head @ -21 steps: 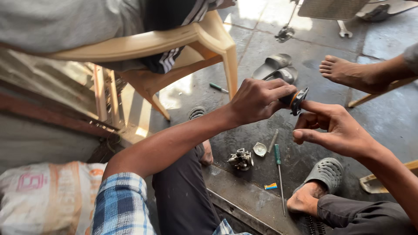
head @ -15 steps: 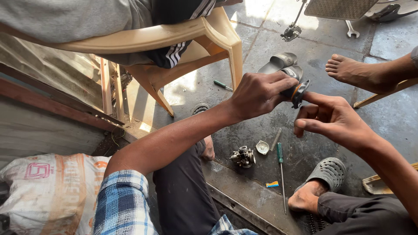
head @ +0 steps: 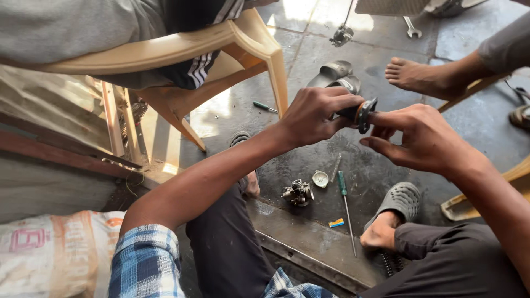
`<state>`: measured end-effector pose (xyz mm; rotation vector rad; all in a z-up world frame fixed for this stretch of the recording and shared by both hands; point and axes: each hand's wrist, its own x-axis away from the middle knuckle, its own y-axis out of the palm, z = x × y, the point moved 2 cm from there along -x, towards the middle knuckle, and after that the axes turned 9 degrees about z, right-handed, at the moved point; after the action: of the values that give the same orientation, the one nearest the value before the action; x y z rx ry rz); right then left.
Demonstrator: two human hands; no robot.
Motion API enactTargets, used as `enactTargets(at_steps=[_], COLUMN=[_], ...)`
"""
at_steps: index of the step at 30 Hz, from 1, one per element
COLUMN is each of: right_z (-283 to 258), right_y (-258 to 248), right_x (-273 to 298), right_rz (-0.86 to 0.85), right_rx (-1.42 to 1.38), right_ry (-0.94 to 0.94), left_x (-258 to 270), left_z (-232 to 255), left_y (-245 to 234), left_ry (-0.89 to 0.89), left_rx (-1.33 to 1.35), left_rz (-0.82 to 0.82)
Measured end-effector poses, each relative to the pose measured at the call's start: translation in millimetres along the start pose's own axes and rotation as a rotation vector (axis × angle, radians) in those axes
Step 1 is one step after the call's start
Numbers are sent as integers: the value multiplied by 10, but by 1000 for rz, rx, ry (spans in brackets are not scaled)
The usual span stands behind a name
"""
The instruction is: The person disassembles a motorcycle carburetor by hand, removing a spring and slide, and then uses a screwdriver to secure parts of the assembly during reassembly.
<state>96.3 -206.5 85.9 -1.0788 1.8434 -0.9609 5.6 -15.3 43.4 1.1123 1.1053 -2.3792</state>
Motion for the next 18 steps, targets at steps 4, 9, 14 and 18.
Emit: enactTargets(at_steps=[4,9,14,18], right_z=[43,59,4,11], right_y=[-22,-20,-23,36], right_x=[59,175,274,353], right_rz=[-25,-61,-67,-13], right_rx=[-403,-649,-883,-952], right_ry=[-45,193,304,353], left_x=[-1,-132,-175,-162], left_z=[113,292,363,229], left_y=[-39,-93,-35,132], left_ry=[25,35,54,56], left_rx=[18,-1,26,-11], left_rz=[53,37,73,82])
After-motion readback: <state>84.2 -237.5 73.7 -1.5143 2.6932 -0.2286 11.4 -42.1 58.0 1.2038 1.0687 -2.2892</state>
